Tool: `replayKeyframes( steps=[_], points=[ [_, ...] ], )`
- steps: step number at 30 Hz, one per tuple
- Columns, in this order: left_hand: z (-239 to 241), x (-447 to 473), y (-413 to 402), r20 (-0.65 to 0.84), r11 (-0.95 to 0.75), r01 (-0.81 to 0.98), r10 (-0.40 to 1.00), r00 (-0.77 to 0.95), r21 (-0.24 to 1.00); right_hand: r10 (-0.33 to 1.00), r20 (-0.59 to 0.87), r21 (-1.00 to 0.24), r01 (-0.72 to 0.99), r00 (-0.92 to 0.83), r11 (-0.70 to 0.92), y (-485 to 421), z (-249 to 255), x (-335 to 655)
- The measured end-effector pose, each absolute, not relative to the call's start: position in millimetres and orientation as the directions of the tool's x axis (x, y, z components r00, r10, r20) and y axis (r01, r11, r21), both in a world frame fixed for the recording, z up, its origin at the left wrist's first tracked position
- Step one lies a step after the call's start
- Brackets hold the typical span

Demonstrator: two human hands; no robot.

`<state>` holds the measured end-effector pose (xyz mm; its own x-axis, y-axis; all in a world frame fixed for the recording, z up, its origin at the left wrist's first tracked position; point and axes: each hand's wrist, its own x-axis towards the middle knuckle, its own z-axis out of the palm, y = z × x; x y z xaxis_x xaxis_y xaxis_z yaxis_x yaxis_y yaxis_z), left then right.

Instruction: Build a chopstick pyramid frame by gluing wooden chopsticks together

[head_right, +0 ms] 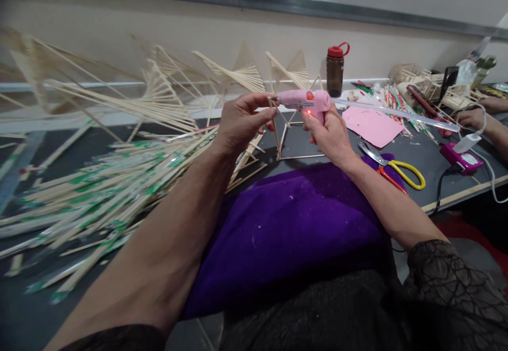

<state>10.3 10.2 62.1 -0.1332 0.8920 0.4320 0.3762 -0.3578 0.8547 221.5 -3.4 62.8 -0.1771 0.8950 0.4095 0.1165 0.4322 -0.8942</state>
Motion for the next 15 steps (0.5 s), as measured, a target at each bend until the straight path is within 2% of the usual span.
replayKeyframes(
  steps=[8,15],
  points=[
    [63.2,11.4,9.0,0.427,-0.348,0.388,0.894,-0.137,0.853,0.89,0.406,-0.909,0.005,-0.208,0.416,-4.8,69.0,223.9],
    [63.6,12.0,8.5,0.421,-0.343,0.378,0.896,-0.143,0.86,0.897,0.394,-0.914,0.018,-0.2,0.405,-3.6,67.9,223.4]
  ],
)
